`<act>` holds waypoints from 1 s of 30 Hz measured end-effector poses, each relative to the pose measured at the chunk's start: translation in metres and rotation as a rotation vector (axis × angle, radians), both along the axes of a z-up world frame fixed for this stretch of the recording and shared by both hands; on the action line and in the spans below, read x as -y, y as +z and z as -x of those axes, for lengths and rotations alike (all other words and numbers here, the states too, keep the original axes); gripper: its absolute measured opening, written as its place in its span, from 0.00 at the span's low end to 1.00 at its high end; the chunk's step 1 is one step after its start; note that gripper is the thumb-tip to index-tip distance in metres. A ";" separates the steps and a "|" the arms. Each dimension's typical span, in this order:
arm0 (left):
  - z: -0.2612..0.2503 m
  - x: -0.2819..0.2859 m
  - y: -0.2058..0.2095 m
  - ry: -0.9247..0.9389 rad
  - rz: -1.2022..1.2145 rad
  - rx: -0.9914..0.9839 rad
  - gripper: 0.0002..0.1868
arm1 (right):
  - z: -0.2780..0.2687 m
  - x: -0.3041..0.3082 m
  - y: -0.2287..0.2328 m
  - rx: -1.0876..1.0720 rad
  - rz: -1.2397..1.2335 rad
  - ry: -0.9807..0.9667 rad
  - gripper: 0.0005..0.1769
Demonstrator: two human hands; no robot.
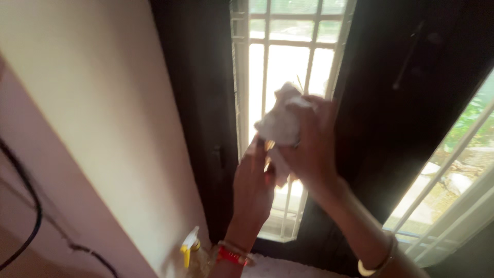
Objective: The person wipes the glass panes and frame of a door using a cloth and a spray bottle.
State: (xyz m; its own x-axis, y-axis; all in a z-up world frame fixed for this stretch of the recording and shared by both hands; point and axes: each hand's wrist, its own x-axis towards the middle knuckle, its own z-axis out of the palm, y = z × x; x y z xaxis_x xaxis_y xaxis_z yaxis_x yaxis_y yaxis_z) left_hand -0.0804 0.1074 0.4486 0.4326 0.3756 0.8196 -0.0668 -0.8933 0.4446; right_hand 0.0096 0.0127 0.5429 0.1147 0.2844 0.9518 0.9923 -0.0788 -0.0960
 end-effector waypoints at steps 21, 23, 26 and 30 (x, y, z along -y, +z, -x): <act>-0.131 0.050 0.013 -0.104 -0.061 -0.002 0.39 | -0.089 0.054 -0.022 0.317 0.089 -0.472 0.24; -0.135 0.052 0.012 -0.118 -0.041 -0.018 0.38 | -0.095 0.058 -0.022 0.348 0.078 -0.450 0.23; -0.143 0.056 0.011 -0.098 -0.038 -0.017 0.40 | -0.108 0.059 -0.003 0.398 0.127 -0.453 0.25; -0.151 0.068 0.027 -0.111 -0.086 0.014 0.33 | -0.122 0.059 0.040 0.396 0.074 -0.439 0.27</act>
State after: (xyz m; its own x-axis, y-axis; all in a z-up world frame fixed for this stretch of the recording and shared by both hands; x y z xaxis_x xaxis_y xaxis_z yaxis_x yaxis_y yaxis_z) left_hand 0.0708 0.0393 0.4760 0.4562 0.2543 0.8527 -0.1727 -0.9148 0.3652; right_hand 0.1317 -0.0459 0.5829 -0.1234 0.3582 0.9255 0.8243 -0.4823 0.2966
